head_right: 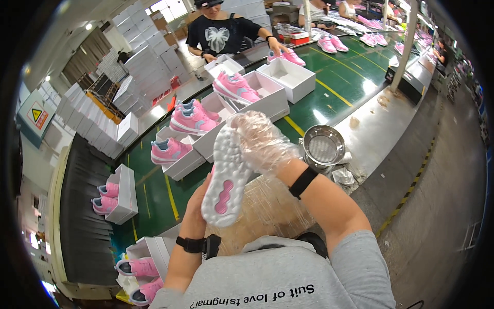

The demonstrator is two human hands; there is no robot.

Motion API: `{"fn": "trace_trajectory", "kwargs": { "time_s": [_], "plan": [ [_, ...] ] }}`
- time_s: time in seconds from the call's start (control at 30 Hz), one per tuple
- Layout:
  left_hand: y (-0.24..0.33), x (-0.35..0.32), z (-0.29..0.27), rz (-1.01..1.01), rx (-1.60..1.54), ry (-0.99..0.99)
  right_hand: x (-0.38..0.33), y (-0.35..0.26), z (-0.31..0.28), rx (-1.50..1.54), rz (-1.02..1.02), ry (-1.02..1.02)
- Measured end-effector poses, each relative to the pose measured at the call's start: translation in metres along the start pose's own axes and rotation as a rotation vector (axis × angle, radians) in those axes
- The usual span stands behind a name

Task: Inspect the soles of pink and white sneakers, apply a cleaning agent with a gloved hand, and place them into boxes on a factory assembly line.

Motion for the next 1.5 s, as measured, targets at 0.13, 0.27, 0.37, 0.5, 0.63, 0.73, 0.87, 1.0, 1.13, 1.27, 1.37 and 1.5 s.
{"fn": "trace_trajectory", "kwargs": {
  "time_s": [0.13, 0.27, 0.37, 0.5, 0.63, 0.73, 0.87, 1.0, 1.13, 1.27, 1.37, 1.5],
  "plan": [
    [0.006, 0.015, 0.008, 0.167, -0.043, -0.037, -0.010, -0.047, 0.045, -0.026, -0.317, -0.142],
    [0.013, 0.016, 0.016, 0.094, -0.239, -0.101, -0.047, -0.088, 0.061, -0.128, -0.559, -0.266],
    [0.020, 0.014, 0.012, 0.163, -0.101, -0.004, -0.071, -0.090, 0.058, -0.190, -0.713, -0.362],
    [0.027, 0.016, 0.003, 0.277, -0.178, -0.110, -0.088, -0.043, 0.045, -0.217, -0.434, -0.629],
    [0.022, 0.021, 0.007, 0.268, -0.142, -0.137, -0.083, -0.049, 0.030, -0.138, -0.402, -0.340],
    [0.015, 0.016, 0.020, 0.243, -0.199, -0.168, -0.073, -0.078, 0.031, -0.295, -0.565, -0.354],
    [0.005, 0.003, 0.021, 0.117, -0.050, -0.145, -0.049, -0.041, 0.018, -0.217, -0.354, -0.276],
    [-0.008, -0.015, 0.009, 0.046, -0.096, -0.030, -0.016, 0.022, -0.001, -0.191, -0.137, -0.072],
    [-0.008, -0.030, 0.018, 0.073, -0.165, -0.030, -0.023, 0.040, 0.005, 0.205, -0.040, 0.276],
    [-0.004, -0.038, 0.021, 0.124, -0.049, 0.025, -0.040, -0.075, 0.028, -0.218, -0.587, -0.324],
    [-0.012, -0.045, -0.008, 0.052, 0.024, 0.039, -0.032, -0.073, 0.030, -0.392, -0.743, -0.139],
    [-0.022, -0.058, -0.016, -0.015, -0.060, 0.103, 0.025, -0.001, 0.027, -0.058, -0.241, -0.128]
  ]
}}
Point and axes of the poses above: each hand's wrist, its own x-axis towards the middle knuckle, its own z-axis out of the palm, y = z × x, the point moved 4 cm from there along x, towards the middle knuckle, and after that the axes turned 14 degrees about -y, right-handed, at the moved point
